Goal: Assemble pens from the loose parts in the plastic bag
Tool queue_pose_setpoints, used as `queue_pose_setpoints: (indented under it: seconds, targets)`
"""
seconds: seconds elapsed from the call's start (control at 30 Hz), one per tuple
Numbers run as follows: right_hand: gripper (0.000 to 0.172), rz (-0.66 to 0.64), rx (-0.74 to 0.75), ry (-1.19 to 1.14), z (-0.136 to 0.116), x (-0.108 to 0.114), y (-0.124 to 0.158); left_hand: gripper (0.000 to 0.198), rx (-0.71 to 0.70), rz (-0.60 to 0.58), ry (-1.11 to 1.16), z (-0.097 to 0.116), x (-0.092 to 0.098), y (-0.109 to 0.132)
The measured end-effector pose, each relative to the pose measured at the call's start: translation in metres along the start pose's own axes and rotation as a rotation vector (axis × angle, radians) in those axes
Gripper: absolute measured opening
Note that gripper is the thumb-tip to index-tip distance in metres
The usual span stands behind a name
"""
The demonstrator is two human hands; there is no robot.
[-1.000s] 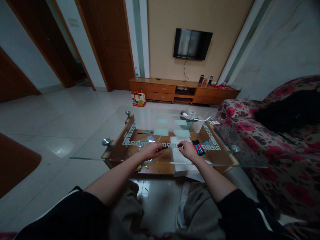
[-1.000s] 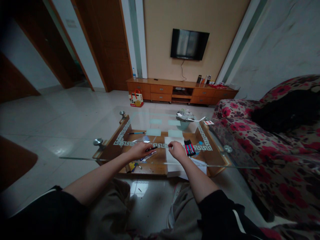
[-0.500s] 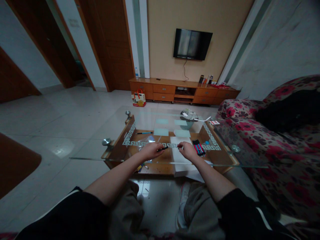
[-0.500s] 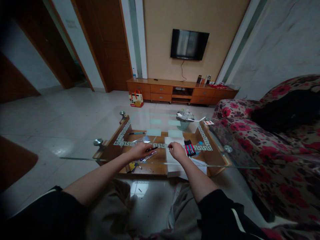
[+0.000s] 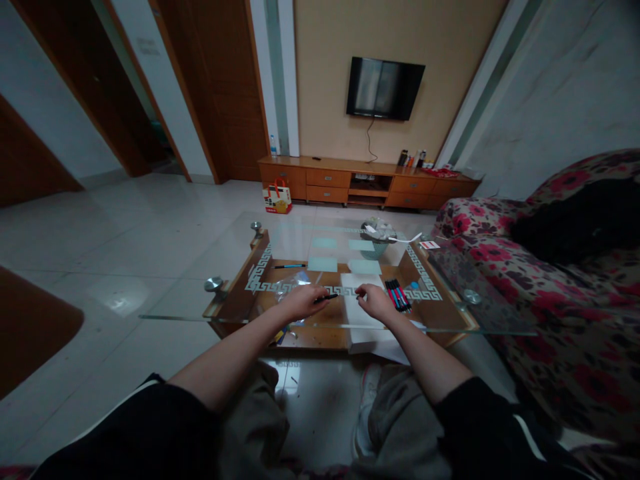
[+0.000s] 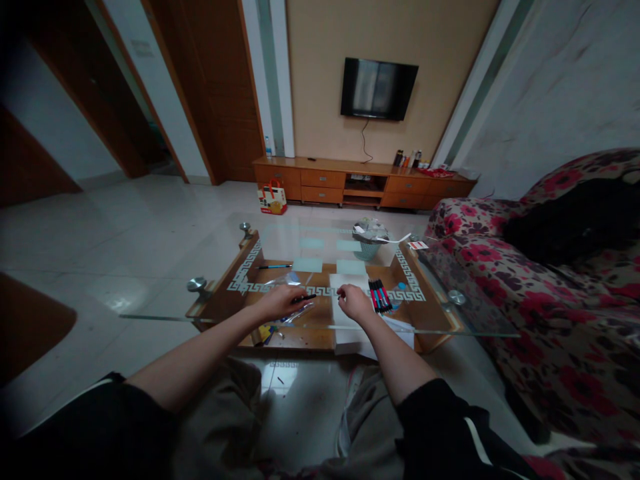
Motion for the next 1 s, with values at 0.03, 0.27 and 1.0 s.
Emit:
queue_pose_setpoints:
  seconds: [0.03,0.27,1.0]
  targets:
    - [0.024,0.012,0.003,-0.003,0.0,0.001,0.0,0.024,0.0,0.003,0.006,0.0,0.001,0.0]
    - [0.027,0.183,0.082,-0.104,-0.021,0.015,0.001,0.022,-0.032,0.045,0.094,0.002,0.003,0.0]
    - [0.03,-0.021,0.345,-0.182,-0.074,0.015,0.011,0.022,-0.074,0.069,0.142,0.007,0.009,-0.006]
Point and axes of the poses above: each hand's wrist, its own y-axis away from the middle knuckle, its own x-axis out of the back of the hand, z = x × y, the point moved 4 cm from there along -y, towards the middle knuckle, and after that the axes turned 7 degrees about z, right-handed, at the moved point
